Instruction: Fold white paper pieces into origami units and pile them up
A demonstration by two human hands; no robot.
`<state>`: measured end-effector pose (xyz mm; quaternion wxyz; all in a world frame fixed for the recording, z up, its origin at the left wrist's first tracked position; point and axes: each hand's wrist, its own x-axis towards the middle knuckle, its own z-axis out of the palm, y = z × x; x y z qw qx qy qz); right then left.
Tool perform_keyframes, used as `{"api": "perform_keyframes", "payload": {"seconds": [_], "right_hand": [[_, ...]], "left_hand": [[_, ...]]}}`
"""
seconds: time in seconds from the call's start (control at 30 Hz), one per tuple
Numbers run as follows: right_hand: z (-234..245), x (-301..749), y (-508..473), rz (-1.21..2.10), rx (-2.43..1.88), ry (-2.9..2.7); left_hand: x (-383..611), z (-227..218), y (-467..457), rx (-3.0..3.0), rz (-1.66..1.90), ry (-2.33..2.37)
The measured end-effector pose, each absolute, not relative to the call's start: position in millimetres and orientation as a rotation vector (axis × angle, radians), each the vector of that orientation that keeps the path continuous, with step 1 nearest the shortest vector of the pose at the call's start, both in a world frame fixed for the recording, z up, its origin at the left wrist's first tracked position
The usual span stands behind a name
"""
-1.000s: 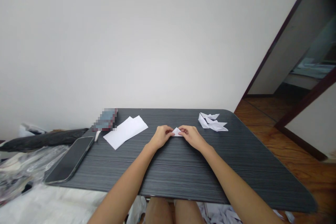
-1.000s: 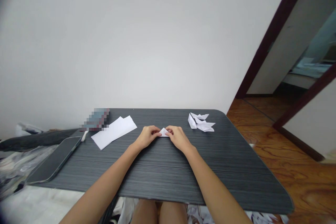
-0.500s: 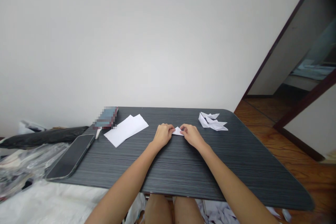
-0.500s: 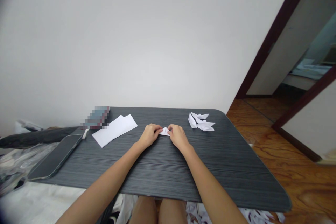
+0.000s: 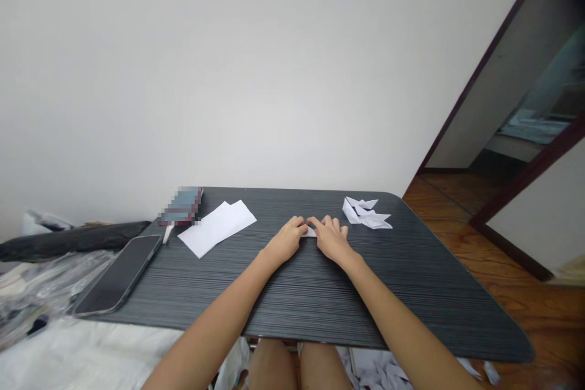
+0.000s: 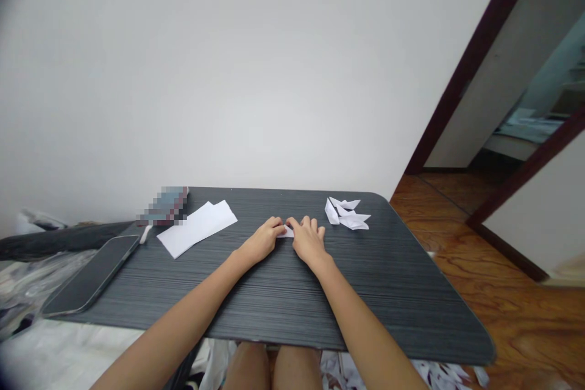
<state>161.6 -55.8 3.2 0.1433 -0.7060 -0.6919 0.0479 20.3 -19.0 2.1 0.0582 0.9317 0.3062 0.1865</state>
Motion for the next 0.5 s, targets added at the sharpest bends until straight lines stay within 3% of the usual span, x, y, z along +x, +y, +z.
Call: {"api": "perform_keyframes", "payload": {"seconds": [0.5], "right_hand": [[-8.1, 171.6, -39.2, 0.385, -1.681, -1.692]], "left_hand": [[20.4, -1.1, -17.7, 2.560, 0.942, 1.086]]}}
